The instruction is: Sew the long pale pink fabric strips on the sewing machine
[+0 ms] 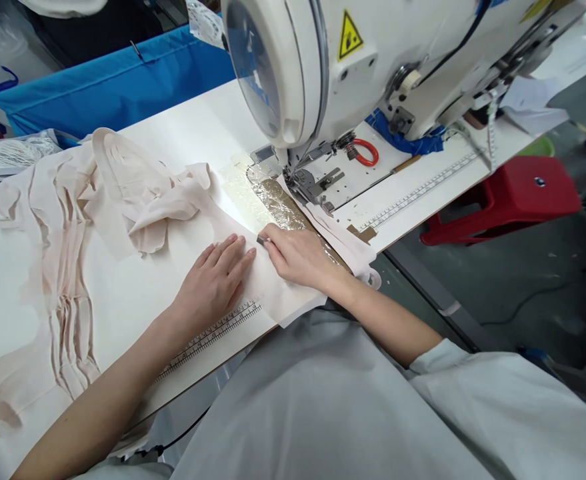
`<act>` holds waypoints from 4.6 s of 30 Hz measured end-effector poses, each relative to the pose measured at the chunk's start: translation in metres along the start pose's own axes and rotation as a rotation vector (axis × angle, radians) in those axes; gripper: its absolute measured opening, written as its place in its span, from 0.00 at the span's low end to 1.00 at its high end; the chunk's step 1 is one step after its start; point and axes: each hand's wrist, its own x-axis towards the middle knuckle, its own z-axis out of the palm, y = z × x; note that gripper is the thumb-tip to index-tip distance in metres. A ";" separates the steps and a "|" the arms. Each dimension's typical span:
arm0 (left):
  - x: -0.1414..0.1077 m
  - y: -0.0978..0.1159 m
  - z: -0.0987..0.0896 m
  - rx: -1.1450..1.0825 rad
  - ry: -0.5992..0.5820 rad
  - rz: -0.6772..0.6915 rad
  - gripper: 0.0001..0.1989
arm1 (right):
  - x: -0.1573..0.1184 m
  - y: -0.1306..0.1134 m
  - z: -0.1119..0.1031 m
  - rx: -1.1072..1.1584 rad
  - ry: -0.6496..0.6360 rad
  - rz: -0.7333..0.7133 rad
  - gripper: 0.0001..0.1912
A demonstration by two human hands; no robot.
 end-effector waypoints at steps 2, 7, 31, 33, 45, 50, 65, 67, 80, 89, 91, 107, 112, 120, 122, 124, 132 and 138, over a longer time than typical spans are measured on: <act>-0.001 0.000 0.001 0.012 0.011 0.017 0.22 | -0.004 0.000 0.005 -0.033 -0.009 -0.015 0.15; -0.002 0.001 0.003 0.040 0.070 0.032 0.23 | -0.007 -0.001 0.011 -0.061 0.008 -0.032 0.14; -0.001 0.004 0.001 0.055 0.051 0.028 0.21 | -0.030 0.018 -0.009 0.076 0.008 -0.023 0.11; -0.001 0.003 0.000 0.030 0.058 0.047 0.21 | -0.027 0.017 -0.003 0.081 0.046 -0.029 0.12; 0.000 0.002 0.001 0.009 0.067 0.074 0.22 | -0.002 -0.008 0.004 -0.124 -0.080 0.020 0.15; -0.001 0.003 0.002 0.018 0.055 0.064 0.22 | 0.002 -0.010 0.004 -0.153 -0.107 0.015 0.15; 0.001 0.003 0.000 -0.021 0.029 0.044 0.23 | -0.004 0.009 -0.024 0.133 0.027 0.028 0.08; 0.001 0.004 -0.001 -0.008 0.030 0.050 0.23 | -0.010 0.012 -0.022 0.152 0.078 0.026 0.09; 0.003 0.012 -0.007 0.000 0.029 0.066 0.21 | -0.028 0.013 0.005 -0.024 0.019 -0.102 0.14; 0.003 0.014 -0.010 0.004 0.005 0.046 0.21 | -0.036 0.016 -0.011 -0.130 -0.110 -0.145 0.12; 0.003 0.014 -0.009 -0.002 0.010 0.040 0.21 | -0.046 0.021 -0.017 -0.117 -0.126 -0.139 0.11; 0.004 0.015 -0.008 -0.034 0.072 0.050 0.21 | -0.019 0.004 -0.001 -0.118 -0.053 -0.058 0.14; 0.003 0.014 -0.005 -0.007 0.063 0.069 0.20 | -0.016 0.003 0.004 -0.074 -0.012 -0.021 0.14; 0.003 0.014 -0.003 -0.016 0.063 0.071 0.21 | -0.011 -0.002 0.004 -0.102 -0.064 0.008 0.14; 0.003 0.015 -0.002 0.000 0.068 0.078 0.21 | -0.010 -0.003 0.004 -0.102 -0.063 0.012 0.14; 0.002 0.015 -0.002 -0.010 0.066 0.074 0.22 | -0.009 -0.004 0.004 -0.114 -0.071 0.017 0.14; 0.003 0.016 -0.004 0.040 0.060 0.087 0.22 | -0.006 -0.011 0.003 -0.197 -0.123 0.001 0.13; 0.003 0.016 -0.005 0.071 0.045 0.070 0.22 | -0.027 0.005 -0.012 -0.148 -0.128 -0.053 0.11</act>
